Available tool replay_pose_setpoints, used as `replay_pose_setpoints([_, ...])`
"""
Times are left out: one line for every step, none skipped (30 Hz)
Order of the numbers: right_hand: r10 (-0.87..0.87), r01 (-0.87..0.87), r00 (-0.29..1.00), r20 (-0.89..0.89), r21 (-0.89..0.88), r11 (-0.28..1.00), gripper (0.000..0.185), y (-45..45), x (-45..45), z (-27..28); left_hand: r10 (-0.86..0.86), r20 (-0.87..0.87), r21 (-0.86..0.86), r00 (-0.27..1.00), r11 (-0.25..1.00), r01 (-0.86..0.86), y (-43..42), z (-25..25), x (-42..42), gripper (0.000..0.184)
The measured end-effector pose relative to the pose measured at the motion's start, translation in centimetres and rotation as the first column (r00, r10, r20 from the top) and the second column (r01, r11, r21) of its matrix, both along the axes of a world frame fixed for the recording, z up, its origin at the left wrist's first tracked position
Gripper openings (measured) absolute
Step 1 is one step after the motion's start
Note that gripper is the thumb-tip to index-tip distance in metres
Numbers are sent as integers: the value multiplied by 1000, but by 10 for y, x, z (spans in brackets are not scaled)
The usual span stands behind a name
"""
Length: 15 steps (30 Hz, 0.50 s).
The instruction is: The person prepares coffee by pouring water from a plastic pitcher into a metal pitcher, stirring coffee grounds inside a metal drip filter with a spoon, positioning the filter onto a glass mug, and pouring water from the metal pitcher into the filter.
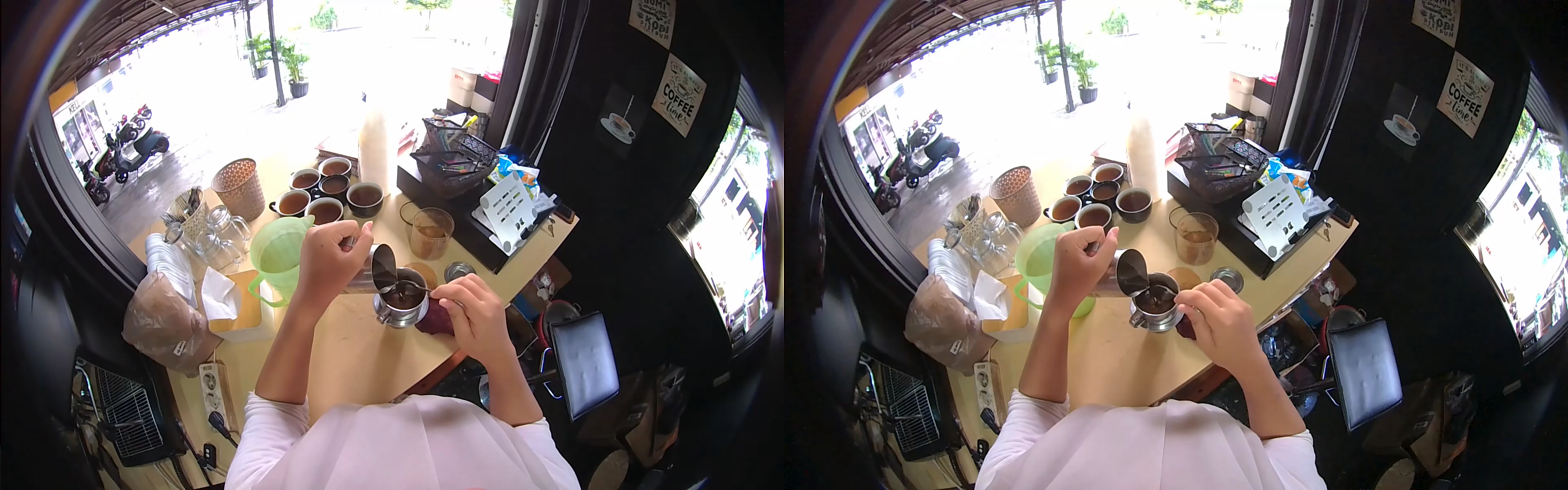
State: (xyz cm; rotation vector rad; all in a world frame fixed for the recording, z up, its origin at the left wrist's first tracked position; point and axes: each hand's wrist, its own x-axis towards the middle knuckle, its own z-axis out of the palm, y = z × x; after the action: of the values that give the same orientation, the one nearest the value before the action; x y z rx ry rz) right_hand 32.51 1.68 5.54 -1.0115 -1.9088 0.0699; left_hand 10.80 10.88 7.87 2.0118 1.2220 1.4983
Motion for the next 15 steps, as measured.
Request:
replay_pose_setpoints([-12, 13, 1000, 20, -5, 1000, 8, -1, -1, 1, -2, 3, 3, 1000, 1000, 2, 0, 0, 0, 38])
replay_pose_setpoints([-25, 26, 999, 40, -9, 1000, 8, -1, -3, 2, -1, -3, 2, 1000, 1000, 1, -1, 0, 0, 38])
replay_pose_setpoints([-39, 39, 998, 59, -11, 999, 8, -2, -4, 3, -1, -9, 3, 1000, 1000, 1, -1, 0, 0, 38])
replay_pose_setpoints([-13, 14, 999, 42, -23, 1000, 8, -2, -4, 3, -1, -15, 4, 1000, 1000, 1, -1, 1, 0, 38])
replay_pose_setpoints([13, -12, 1000, 26, -35, 999, 8, -2, -3, 2, -1, -17, 4, 1000, 1000, 1, -1, 1, 0, 38])
replay_pose_setpoints([40, -39, 999, 9, -47, 998, 8, -2, -3, 2, 0, -19, 3, 1000, 1000, 0, -1, 1, 0, 38])
replay_pose_setpoints([21, -20, 1000, 14, -28, 999, 8, 0, -2, 1, 1, -20, 1, 1000, 1000, -1, -1, 1, -1, 38])
replay_pose_setpoints([1, -1, 1000, 18, -10, 1000, 8, 1, -1, 0, -1, -16, 1, 1000, 1000, 1, 0, 0, -1, 38])
replay_pose_setpoints([-19, 19, 1000, 22, 8, 1000, 8, 1, -1, 0, -3, -12, 1, 1000, 1000, 3, 0, -1, -1, 38])
replay_pose_setpoints([-20, 20, 999, 35, -2, 1000, 8, 0, -2, 1, -7, -9, 1, 1000, 1000, 7, 1, -1, -1, 37])
replay_pose_setpoints([-20, 21, 999, 48, -11, 1000, 8, -1, -4, 3, -1, -15, 6, 1000, 1000, 1, 0, 0, 0, 37])
replay_pose_setpoints([-21, 22, 998, 60, -21, 1000, 8, -2, -5, 5, 4, -22, 10, 1000, 1000, -4, -1, 1, 0, 37])
replay_pose_setpoints([-10, 11, 999, 45, -28, 1000, 8, -2, -5, 3, 10, -28, 16, 1000, 1000, -10, -2, 2, 0, 38])
replay_pose_setpoints([2, -1, 1000, 30, -35, 999, 8, -1, -3, 1, 8, -25, 17, 1000, 1000, -7, -1, 2, 0, 38])
replay_pose_setpoints([13, -12, 1000, 15, -43, 999, 7, -1, -3, 0, 5, -22, 18, 1000, 1000, -5, -1, 2, 0, 38])
